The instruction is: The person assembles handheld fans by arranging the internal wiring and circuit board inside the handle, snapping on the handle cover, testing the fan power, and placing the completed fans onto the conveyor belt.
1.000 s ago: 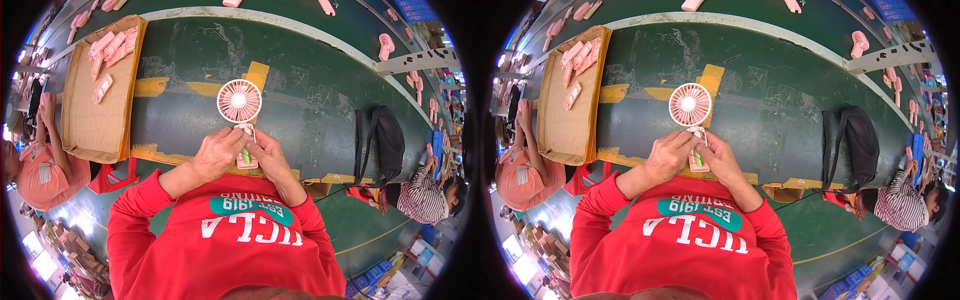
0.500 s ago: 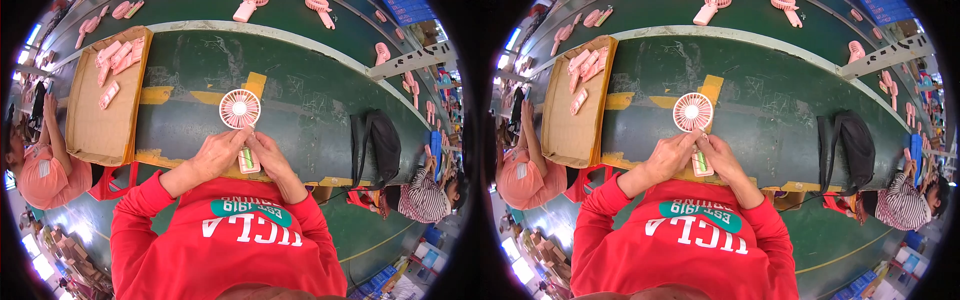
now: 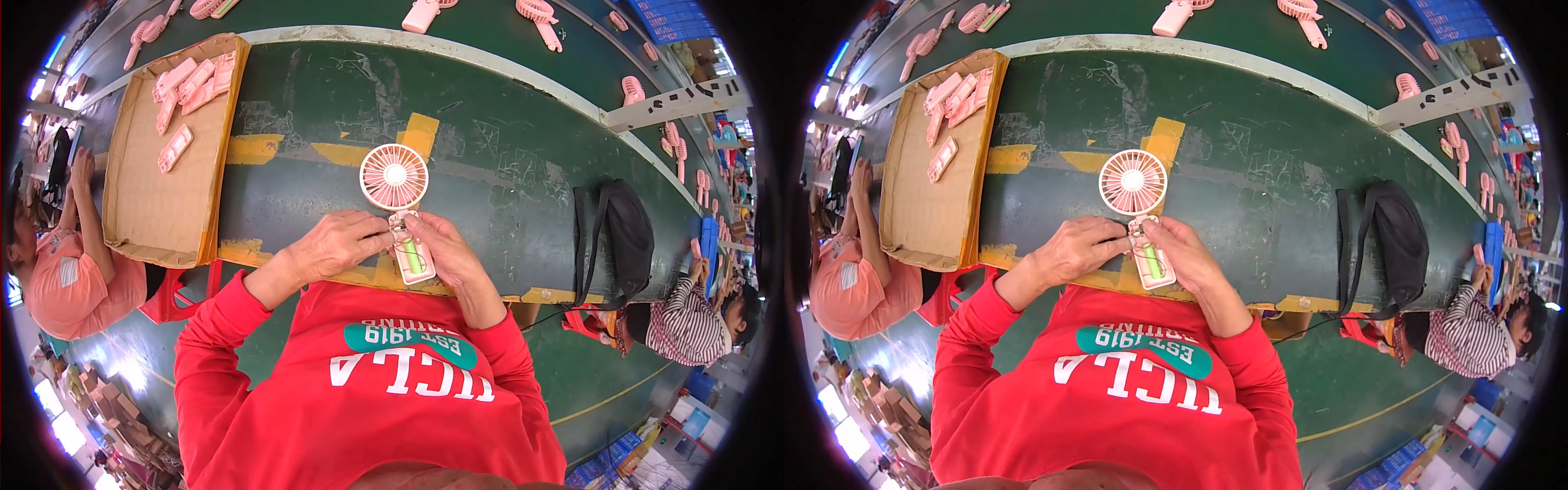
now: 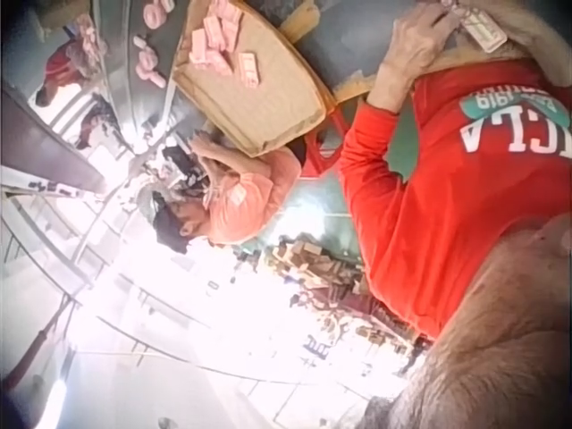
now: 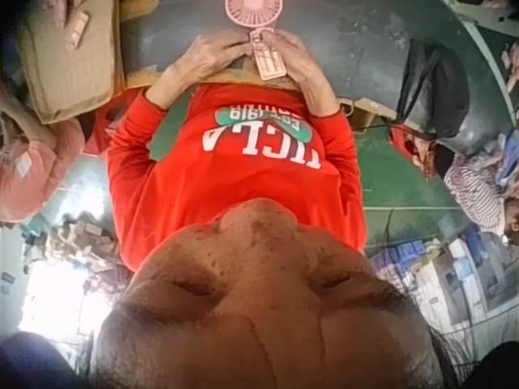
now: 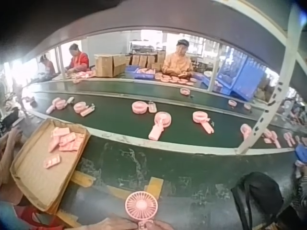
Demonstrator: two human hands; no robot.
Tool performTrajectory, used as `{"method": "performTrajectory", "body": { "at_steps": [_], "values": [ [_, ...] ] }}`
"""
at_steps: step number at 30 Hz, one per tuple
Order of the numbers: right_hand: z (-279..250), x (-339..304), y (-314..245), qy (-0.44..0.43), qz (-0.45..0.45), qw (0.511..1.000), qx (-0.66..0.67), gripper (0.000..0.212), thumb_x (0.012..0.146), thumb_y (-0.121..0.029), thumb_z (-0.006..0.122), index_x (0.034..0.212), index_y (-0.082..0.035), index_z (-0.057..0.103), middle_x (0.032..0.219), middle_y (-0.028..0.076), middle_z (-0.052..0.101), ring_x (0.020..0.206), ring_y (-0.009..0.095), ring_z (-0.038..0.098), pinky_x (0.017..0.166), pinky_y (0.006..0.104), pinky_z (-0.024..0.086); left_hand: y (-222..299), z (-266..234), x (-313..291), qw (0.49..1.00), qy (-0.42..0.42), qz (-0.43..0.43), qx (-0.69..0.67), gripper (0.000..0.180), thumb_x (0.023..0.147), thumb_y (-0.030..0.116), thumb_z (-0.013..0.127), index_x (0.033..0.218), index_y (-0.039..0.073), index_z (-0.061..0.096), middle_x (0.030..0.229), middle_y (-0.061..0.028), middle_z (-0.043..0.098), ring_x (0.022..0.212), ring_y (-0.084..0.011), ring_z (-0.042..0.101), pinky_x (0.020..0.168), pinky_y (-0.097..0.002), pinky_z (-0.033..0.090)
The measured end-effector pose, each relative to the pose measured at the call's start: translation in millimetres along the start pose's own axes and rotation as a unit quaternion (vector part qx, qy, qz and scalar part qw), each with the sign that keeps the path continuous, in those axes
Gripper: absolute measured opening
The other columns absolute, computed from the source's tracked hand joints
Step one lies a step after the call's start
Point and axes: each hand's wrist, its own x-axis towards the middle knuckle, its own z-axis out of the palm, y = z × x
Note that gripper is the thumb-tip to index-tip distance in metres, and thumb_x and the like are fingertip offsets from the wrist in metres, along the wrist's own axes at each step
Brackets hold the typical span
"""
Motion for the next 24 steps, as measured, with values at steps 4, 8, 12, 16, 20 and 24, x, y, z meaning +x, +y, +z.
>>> {"method": "performTrajectory", "body": {
  "at_steps": [4, 8, 12, 16, 20, 24],
  "values": [
    [0, 1, 6, 0.014, -0.017, 1.000, -0.010, 0.029, 0.093, -0.021, 0.051, 0.110, 0.002, 0.052, 0.098, 0.011, 0.062, 0.081, 0.018, 0.064, 0.069, 0.0269, 0.054, 4, 8, -2, 0.999, 0.007, -0.031, -0.016, 0.027, 0.068, 0.003, 0.064, 0.095, 0.002, 0.060, 0.088, -0.0087, 0.060, 0.075, -0.0241, 0.061, 0.062, -0.0334, 0.051],
    [4, 1, 20, 0.042, -0.064, 0.997, -0.032, 0.028, 0.094, -0.020, 0.050, 0.110, 0.002, 0.052, 0.099, 0.011, 0.062, 0.085, 0.015, 0.063, 0.071, 0.0257, 0.053, 21, 19, -1, 0.988, 0.074, -0.133, -0.023, 0.020, 0.072, 0.002, 0.064, 0.091, 0.002, 0.060, 0.083, -0.0098, 0.059, 0.070, -0.0259, 0.061, 0.059, -0.0342, 0.050],
    [16, -3, 25, 0.075, -0.104, 0.992, -0.011, 0.027, 0.095, -0.020, 0.047, 0.111, 0.001, 0.052, 0.102, 0.012, 0.062, 0.089, 0.014, 0.061, 0.075, 0.0252, 0.052, 39, 32, 1, 0.964, 0.142, -0.226, -0.015, 0.016, 0.074, 0.001, 0.063, 0.090, 0.000, 0.060, 0.080, -0.0120, 0.060, 0.068, -0.0283, 0.061, 0.057, -0.0354, 0.050],
    [22, -4, 26, 0.098, -0.119, 0.987, 0.036, 0.027, 0.096, -0.020, 0.044, 0.112, 0.002, 0.050, 0.105, 0.014, 0.061, 0.092, 0.017, 0.061, 0.080, 0.0283, 0.051, 49, 28, 5, 0.963, 0.116, -0.244, -0.005, 0.019, 0.073, 0.002, 0.063, 0.092, -0.001, 0.060, 0.080, -0.0123, 0.058, 0.067, -0.0285, 0.060, 0.056, -0.0360, 0.049],
    [28, -4, 24, 0.113, -0.126, 0.984, 0.046, 0.029, 0.097, -0.020, 0.043, 0.113, 0.003, 0.049, 0.106, 0.015, 0.061, 0.094, 0.019, 0.061, 0.083, 0.0310, 0.051, 56, 25, 7, 0.964, 0.037, -0.262, 0.001, 0.025, 0.074, 0.004, 0.061, 0.098, -0.003, 0.058, 0.082, -0.0125, 0.056, 0.065, -0.0291, 0.059, 0.054, -0.0370, 0.048],
    [33, -3, 22, 0.125, -0.127, 0.983, 0.046, 0.029, 0.097, -0.020, 0.043, 0.113, 0.003, 0.048, 0.107, 0.016, 0.060, 0.098, 0.020, 0.060, 0.085, 0.0319, 0.050, 52, 26, 4, 0.956, 0.000, -0.292, -0.026, 0.025, 0.076, 0.004, 0.059, 0.100, -0.003, 0.056, 0.087, -0.0142, 0.057, 0.066, -0.0301, 0.060, 0.054, -0.0379, 0.049]
  ]
}}
